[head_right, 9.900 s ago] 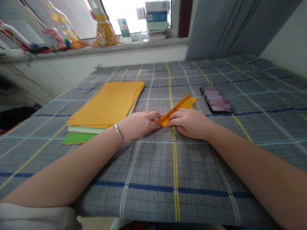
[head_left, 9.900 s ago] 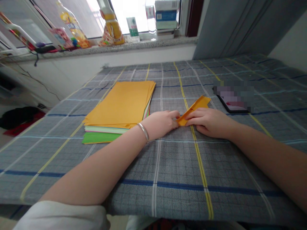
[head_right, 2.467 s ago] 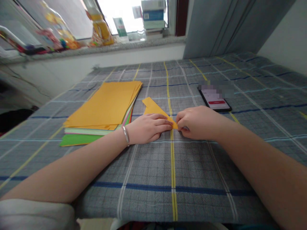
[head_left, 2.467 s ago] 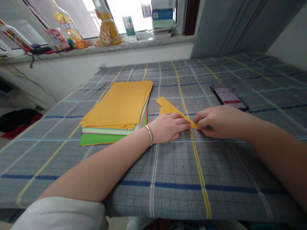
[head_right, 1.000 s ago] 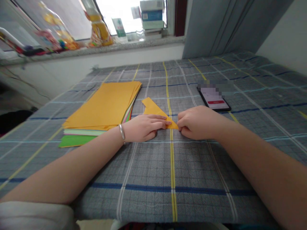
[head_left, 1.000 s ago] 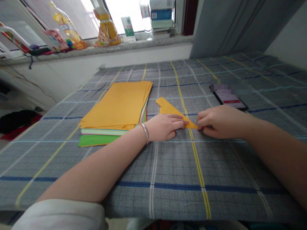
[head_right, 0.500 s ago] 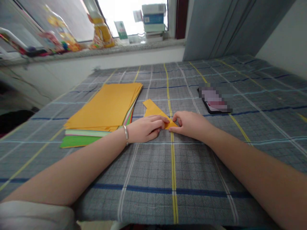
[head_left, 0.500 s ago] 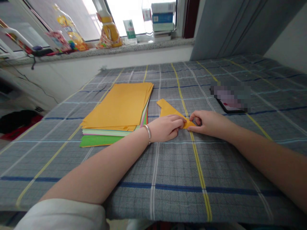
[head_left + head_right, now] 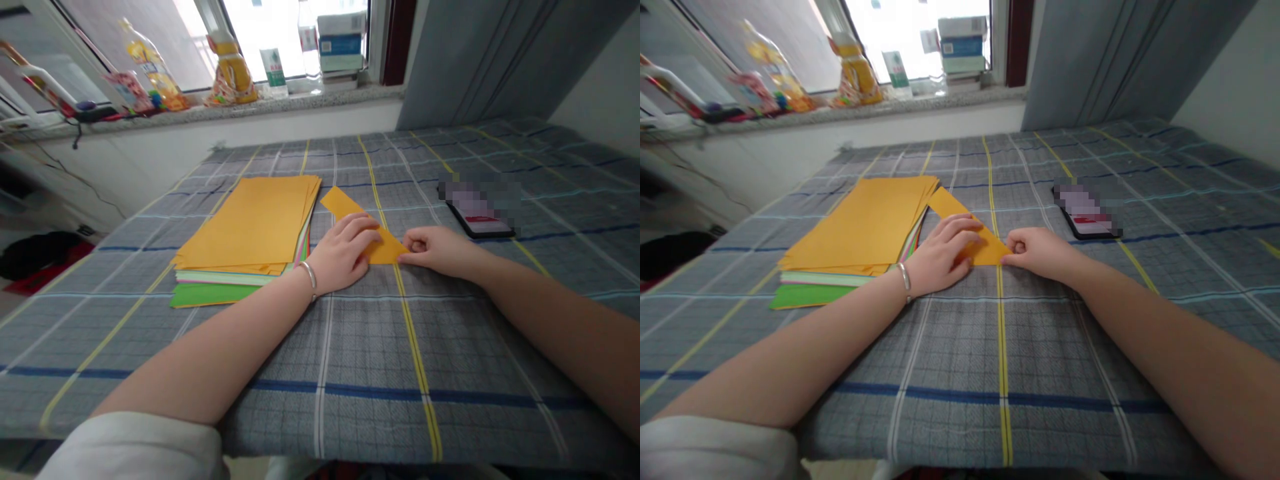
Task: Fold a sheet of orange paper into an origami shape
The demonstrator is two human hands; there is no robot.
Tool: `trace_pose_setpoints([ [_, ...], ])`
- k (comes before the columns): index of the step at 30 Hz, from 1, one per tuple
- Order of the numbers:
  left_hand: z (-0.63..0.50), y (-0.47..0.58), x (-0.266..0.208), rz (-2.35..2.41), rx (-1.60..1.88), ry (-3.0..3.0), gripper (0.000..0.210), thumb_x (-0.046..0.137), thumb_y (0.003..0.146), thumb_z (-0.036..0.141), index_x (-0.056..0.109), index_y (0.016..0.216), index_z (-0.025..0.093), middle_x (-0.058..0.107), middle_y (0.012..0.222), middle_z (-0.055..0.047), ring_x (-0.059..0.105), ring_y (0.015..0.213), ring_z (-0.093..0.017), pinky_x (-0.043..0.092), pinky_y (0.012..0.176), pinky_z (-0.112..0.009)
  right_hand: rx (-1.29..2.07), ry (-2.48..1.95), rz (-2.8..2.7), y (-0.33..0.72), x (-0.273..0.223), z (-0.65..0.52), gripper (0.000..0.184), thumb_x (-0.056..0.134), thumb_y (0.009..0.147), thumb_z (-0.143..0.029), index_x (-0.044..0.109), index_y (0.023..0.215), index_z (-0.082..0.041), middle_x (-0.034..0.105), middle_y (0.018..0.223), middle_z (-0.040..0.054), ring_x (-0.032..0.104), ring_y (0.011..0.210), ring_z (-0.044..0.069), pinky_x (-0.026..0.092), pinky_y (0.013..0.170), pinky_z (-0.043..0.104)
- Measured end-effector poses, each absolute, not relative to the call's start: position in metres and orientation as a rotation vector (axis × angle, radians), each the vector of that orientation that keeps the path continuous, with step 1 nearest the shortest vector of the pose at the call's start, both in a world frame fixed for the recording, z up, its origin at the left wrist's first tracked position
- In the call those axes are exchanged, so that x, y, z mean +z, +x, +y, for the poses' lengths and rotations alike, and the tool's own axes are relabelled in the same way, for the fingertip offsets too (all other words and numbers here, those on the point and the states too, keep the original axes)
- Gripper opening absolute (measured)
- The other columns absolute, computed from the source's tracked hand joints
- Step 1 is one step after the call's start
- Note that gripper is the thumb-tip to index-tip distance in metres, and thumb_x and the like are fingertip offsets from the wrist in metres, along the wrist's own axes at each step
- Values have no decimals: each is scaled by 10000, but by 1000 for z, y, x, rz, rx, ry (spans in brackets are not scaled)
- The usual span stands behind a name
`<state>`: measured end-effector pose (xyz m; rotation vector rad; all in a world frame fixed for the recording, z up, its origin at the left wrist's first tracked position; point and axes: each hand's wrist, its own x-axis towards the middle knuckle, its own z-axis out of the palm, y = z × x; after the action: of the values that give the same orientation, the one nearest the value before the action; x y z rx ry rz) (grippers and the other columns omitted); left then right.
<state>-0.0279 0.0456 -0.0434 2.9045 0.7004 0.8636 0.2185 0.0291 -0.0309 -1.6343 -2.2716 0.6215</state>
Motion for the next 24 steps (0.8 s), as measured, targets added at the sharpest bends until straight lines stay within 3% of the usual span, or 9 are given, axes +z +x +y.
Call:
trace_pose_setpoints([
  [5,50,-31,-48,948,1210,2753,477,593,858,200,455,1314,221,472,1394,-134,387,1409,-318,330,1201,-573,246,-1693,-2206,237,-29,37,205,639,838,-393,571,723,-238,547,613,-23,520,587,165,319,535,297],
  [9,64,-32,-62,1133,1575,2453,880,681,889,422,94,1524,255,244,1561,-203,302,1466,-345,393,1158,-564,23,-1731,-2162,247,-29,42,117,600,858,-337,644,813,-238,595,656,-2,545,616,187,293,532,307],
  [11,72,-34,-68,1133,1565,2319,1017,694,893,501,-61,1547,307,161,1607,-213,377,1433,-327,454,1108,-536,3,-1751,-2138,248,-31,43,68,595,840,-278,648,825,-239,615,673,-2,560,632,188,306,542,304],
  [13,76,-34,-70,956,1434,2285,1045,705,887,531,-83,1554,361,221,1607,-197,503,1343,-282,510,1051,-485,-4,-1782,-2128,246,-33,43,43,605,807,-233,647,808,-241,636,688,-4,570,647,188,314,545,304],
  [16,71,-34,-64,636,1203,2329,873,681,923,457,114,1578,360,451,1511,-145,605,1238,-235,528,1041,-449,-19,-1807,-2128,244,-37,44,50,620,786,-218,659,807,-241,672,722,1,585,666,195,327,545,313],
  [20,58,-29,-51,447,920,2611,424,523,1008,243,532,1429,292,578,1459,-82,554,1342,-219,442,1157,-456,-27,-1724,-2142,246,-45,49,139,595,828,-255,712,901,-243,742,843,32,660,778,234,435,621,350],
  [24,52,-25,-45,328,558,2898,383,432,1042,213,606,1382,250,568,1496,-43,472,1436,-212,365,1229,-438,-38,-1462,-2266,250,-56,58,263,529,900,-289,754,1024,-229,776,1104,66,686,1034,287,515,911,464],
])
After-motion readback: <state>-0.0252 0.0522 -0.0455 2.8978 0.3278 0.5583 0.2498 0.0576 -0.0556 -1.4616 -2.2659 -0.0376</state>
